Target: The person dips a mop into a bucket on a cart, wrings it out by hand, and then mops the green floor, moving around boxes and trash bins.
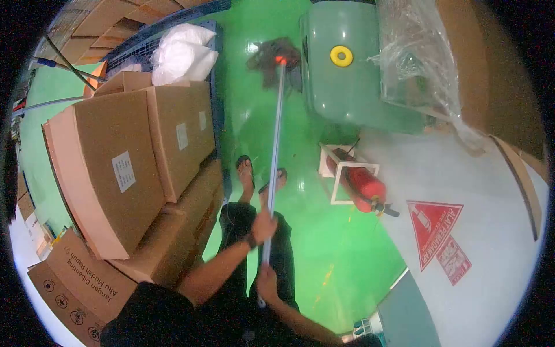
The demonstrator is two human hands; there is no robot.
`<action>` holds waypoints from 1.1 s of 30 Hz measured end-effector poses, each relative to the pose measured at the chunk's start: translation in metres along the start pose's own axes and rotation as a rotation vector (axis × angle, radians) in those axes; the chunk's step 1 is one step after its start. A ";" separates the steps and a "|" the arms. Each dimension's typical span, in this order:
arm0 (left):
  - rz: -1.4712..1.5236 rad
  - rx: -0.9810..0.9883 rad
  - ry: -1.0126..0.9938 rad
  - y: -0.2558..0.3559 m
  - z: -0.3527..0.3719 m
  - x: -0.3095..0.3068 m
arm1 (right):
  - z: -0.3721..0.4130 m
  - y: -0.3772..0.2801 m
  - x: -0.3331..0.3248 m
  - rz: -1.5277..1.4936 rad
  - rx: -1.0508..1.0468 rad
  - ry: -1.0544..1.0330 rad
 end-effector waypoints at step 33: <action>-0.075 0.084 0.306 -0.034 -0.031 -0.009 | -0.029 -0.037 -0.006 0.244 -0.193 0.057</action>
Point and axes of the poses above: each hand's wrist, its own z-axis away from the middle knuckle, its own x-axis out of the palm, y = z × x, the point moved 9 cm from there along -z, towards the middle knuckle, and after that the axes turned 15 degrees about x, right-handed, at the moved point
